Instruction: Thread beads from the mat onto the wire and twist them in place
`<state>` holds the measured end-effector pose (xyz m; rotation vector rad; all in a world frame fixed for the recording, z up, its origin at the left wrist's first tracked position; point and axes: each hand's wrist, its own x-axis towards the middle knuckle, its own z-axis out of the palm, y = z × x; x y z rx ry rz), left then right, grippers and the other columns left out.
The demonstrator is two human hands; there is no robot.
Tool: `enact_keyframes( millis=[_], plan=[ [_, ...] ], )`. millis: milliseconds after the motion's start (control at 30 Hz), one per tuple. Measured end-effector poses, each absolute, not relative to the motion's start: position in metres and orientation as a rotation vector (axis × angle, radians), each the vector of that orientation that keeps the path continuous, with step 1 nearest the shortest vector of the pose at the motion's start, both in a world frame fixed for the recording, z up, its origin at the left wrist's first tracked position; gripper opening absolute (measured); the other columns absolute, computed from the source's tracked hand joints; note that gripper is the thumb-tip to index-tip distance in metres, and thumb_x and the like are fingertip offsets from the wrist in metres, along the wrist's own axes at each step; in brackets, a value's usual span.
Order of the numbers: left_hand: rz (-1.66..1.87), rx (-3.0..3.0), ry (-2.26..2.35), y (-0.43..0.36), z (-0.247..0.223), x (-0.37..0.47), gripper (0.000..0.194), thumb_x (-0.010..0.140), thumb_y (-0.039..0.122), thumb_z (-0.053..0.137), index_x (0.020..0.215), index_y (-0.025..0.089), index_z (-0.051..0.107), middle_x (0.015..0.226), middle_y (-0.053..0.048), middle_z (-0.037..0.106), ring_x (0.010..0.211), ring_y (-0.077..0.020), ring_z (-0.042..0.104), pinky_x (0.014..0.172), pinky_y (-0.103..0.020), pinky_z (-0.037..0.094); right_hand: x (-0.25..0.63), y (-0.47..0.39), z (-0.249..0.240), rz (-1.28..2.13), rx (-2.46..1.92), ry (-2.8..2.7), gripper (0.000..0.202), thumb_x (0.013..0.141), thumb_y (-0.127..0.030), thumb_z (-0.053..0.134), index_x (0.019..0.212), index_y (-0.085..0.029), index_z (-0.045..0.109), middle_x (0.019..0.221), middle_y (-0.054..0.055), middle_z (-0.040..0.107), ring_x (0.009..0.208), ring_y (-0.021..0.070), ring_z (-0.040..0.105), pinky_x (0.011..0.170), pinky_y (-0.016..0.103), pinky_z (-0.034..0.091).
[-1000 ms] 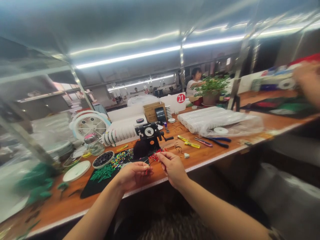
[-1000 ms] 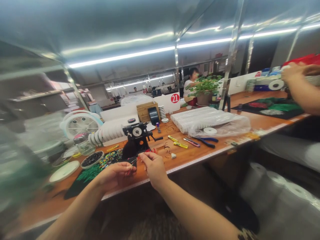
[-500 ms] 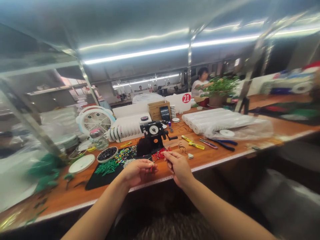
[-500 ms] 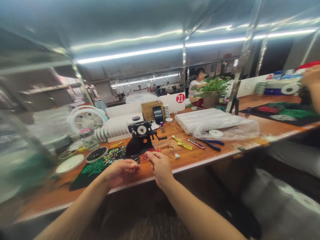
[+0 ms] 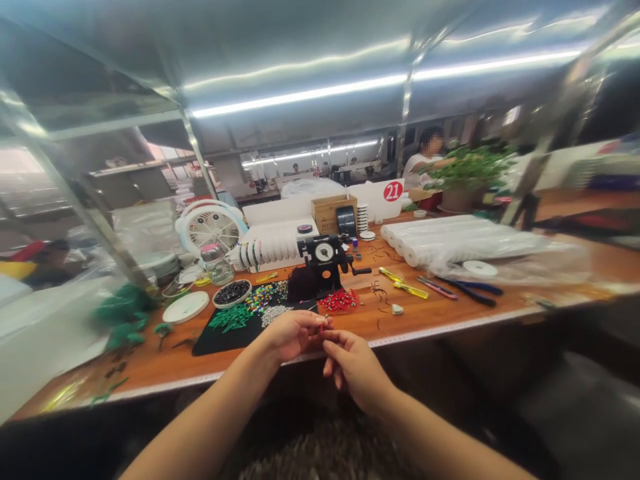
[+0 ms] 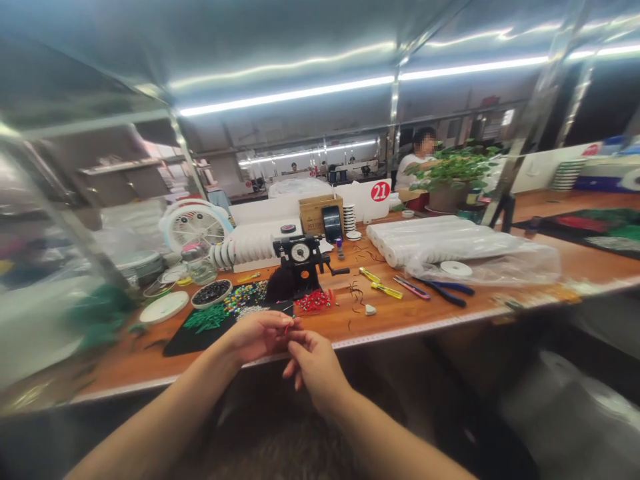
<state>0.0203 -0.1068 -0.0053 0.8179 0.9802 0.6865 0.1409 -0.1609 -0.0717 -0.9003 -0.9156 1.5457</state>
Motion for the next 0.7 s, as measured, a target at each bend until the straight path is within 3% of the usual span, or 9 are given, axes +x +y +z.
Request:
enact_keyframes(
  millis=[167, 233, 333, 467, 533, 700],
  plan=[
    [0.588, 0.835, 1.058, -0.103, -0.006, 0.019, 0.007, 0.065, 0.004, 0.058, 0.065, 0.006, 0.065, 0.062, -0.010, 0.064, 0.052, -0.0172, 0.058, 0.048, -0.026, 0.045, 0.121, -0.161, -0.074, 1.615, -0.678, -0.705, 0.035, 0.063, -0.032, 0.071, 0.088, -0.011, 0.059, 0.069, 0.000, 0.060, 0.044, 0.0048, 0.050, 0.030, 0.012, 0.030],
    [0.560, 0.841, 1.087, -0.100, -0.007, 0.018, 0.006, 0.065, 0.006, 0.058, 0.064, 0.006, 0.064, 0.057, -0.009, 0.062, 0.047, -0.0167, 0.055, 0.044, -0.026, 0.043, 0.117, -0.161, -0.075, 1.629, -0.666, -0.691, 0.030, 0.064, -0.030, 0.070, 0.086, -0.012, 0.059, 0.063, -0.002, 0.058, 0.042, 0.0042, 0.047, 0.030, 0.012, 0.029],
    [0.554, 0.852, 1.118, -0.097, -0.009, 0.017, 0.005, 0.064, 0.005, 0.059, 0.063, 0.007, 0.064, 0.062, -0.009, 0.063, 0.048, -0.0149, 0.055, 0.042, -0.022, 0.041, 0.115, -0.160, -0.074, 1.647, -0.679, -0.661, 0.026, 0.064, -0.029, 0.070, 0.080, -0.012, 0.058, 0.058, -0.002, 0.057, 0.038, 0.0035, 0.043, 0.029, 0.012, 0.029],
    [0.557, 0.865, 1.149, -0.094, -0.010, 0.014, 0.003, 0.063, 0.006, 0.063, 0.064, 0.008, 0.065, 0.076, -0.010, 0.067, 0.056, -0.0138, 0.058, 0.041, -0.018, 0.039, 0.113, -0.162, -0.071, 1.689, -0.608, -0.592, 0.030, 0.065, -0.032, 0.069, 0.084, -0.012, 0.060, 0.080, 0.005, 0.063, 0.048, 0.0067, 0.056, 0.030, 0.012, 0.033],
    [0.552, 0.872, 1.152, -0.094, -0.010, 0.013, 0.005, 0.062, 0.007, 0.065, 0.066, 0.008, 0.065, 0.080, -0.010, 0.067, 0.061, -0.0155, 0.061, 0.044, -0.019, 0.042, 0.112, -0.162, -0.071, 1.701, -0.591, -0.574, 0.032, 0.066, -0.034, 0.068, 0.088, -0.012, 0.061, 0.082, 0.005, 0.063, 0.050, 0.0076, 0.058, 0.030, 0.012, 0.034],
    [0.533, 0.869, 1.147, -0.093, -0.011, 0.011, 0.007, 0.064, 0.009, 0.062, 0.069, 0.006, 0.066, 0.070, -0.010, 0.066, 0.054, -0.0132, 0.058, 0.042, -0.017, 0.041, 0.111, -0.162, -0.071, 1.684, -0.599, -0.578, 0.033, 0.061, -0.034, 0.071, 0.083, -0.012, 0.060, 0.076, 0.003, 0.062, 0.046, 0.0060, 0.054, 0.028, 0.011, 0.033]
  ],
)
